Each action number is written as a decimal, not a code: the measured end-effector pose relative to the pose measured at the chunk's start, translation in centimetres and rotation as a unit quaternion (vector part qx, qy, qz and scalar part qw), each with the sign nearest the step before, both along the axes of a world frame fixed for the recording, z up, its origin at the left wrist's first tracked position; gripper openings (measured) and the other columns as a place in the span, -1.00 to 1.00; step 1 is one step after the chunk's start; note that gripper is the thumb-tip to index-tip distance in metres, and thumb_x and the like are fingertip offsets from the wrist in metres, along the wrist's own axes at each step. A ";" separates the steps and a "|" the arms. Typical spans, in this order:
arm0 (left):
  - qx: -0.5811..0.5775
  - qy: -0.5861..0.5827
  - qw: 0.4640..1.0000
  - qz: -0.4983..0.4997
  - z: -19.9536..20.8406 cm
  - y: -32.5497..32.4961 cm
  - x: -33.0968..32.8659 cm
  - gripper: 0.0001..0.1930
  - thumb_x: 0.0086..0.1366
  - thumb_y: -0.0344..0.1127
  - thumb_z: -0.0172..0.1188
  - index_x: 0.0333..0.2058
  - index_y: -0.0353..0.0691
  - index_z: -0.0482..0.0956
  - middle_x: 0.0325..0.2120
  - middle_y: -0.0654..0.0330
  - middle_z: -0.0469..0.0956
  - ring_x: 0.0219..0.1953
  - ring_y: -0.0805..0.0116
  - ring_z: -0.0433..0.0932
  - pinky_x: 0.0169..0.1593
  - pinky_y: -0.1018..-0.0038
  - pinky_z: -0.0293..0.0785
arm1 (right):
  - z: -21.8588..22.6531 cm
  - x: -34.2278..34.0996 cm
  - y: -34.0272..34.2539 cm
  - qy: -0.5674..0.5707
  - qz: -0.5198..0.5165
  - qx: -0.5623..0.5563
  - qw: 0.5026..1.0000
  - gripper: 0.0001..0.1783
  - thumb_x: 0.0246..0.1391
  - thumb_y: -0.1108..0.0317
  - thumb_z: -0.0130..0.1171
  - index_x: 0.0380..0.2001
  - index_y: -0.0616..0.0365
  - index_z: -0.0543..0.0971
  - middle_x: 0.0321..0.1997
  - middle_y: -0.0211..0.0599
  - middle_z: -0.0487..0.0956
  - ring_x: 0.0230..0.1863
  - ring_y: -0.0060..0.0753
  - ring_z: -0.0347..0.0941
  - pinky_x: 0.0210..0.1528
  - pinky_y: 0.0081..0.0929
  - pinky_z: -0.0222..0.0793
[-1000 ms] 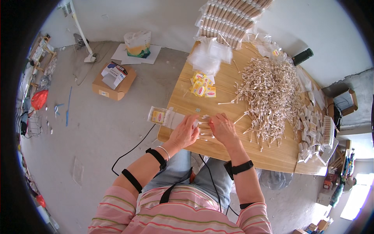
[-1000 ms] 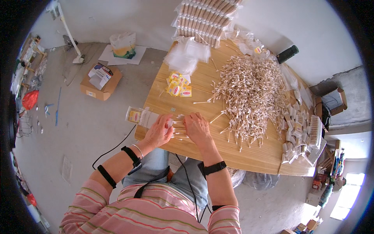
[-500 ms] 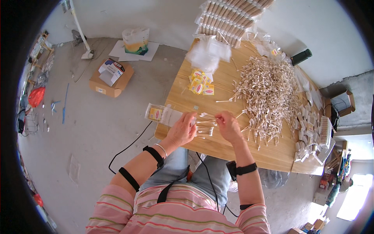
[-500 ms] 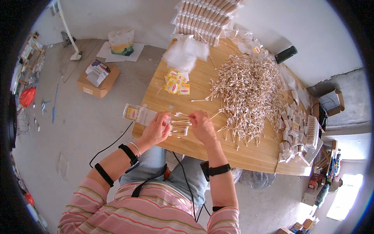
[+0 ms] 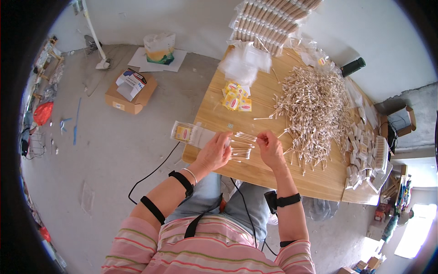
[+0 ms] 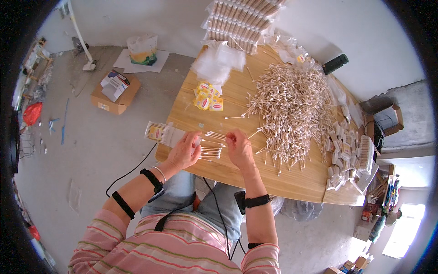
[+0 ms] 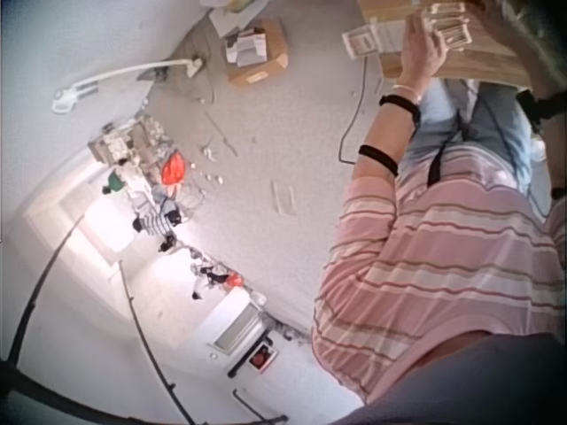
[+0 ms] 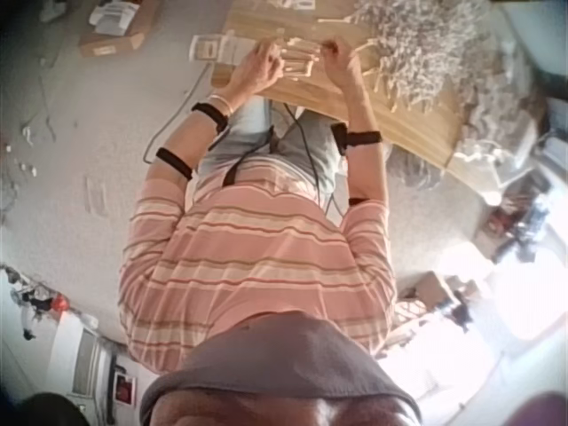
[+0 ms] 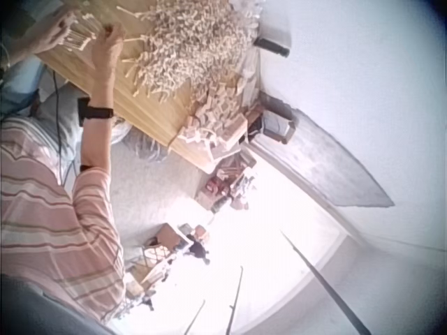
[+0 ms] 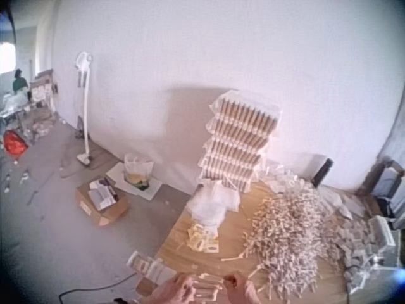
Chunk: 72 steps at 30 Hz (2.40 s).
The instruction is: Packaging cotton swabs into small plastic bags.
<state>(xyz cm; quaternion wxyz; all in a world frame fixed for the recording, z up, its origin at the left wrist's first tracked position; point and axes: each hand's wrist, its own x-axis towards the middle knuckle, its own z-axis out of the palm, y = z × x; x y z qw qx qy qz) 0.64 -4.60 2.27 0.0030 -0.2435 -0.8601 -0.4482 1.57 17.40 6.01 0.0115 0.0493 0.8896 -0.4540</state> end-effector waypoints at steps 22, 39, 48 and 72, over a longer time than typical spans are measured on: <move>0.017 0.007 1.000 0.002 0.6 0.1 0.1 -0.70 0.24 -0.34 0.16 -0.07 -0.24 0.41 -0.29 0.02 0.46 -0.37 0.15 0.50 -0.27 0.34 0.49 | 1.1 10.4 4.2 0.005 -0.085 0.038 0.996 -0.87 0.08 0.42 0.13 -0.39 0.28 0.46 -0.43 -0.08 0.47 -0.38 -0.12 0.40 -0.31 -0.31 0.32; 0.089 0.020 0.993 0.076 0.0 0.4 -0.7 -0.76 0.31 -0.47 -0.04 -0.04 -0.25 0.35 -0.31 -0.08 0.47 -0.27 -0.08 0.49 -0.21 0.19 0.45 | 3.1 11.7 1.8 0.095 0.105 0.304 0.942 -0.51 0.02 0.46 0.09 0.09 0.19 0.43 0.20 -0.19 0.38 0.25 -0.03 0.22 0.27 -0.12 0.15; 0.084 0.005 0.994 0.070 0.1 0.3 -0.5 -0.70 0.23 -0.52 0.03 -0.03 -0.26 0.39 -0.34 0.04 0.48 -0.37 0.16 0.51 -0.30 0.36 0.48 | -0.6 4.8 -4.0 0.089 0.157 0.362 0.915 -0.36 0.10 0.13 0.11 0.23 0.14 0.31 0.37 -0.33 0.19 0.44 -0.06 -0.09 0.42 -0.09 -0.16; 0.090 -0.017 0.992 0.084 -0.7 0.4 -0.7 -0.67 0.17 -0.52 0.09 -0.05 -0.24 0.40 -0.34 0.07 0.47 -0.37 0.21 0.51 -0.29 0.40 0.48 | -0.2 2.0 -5.0 0.007 0.113 0.207 0.972 -0.89 -0.14 0.37 0.28 -0.45 0.07 0.59 -0.25 -0.25 0.51 -0.02 -0.13 0.36 0.00 -0.19 0.27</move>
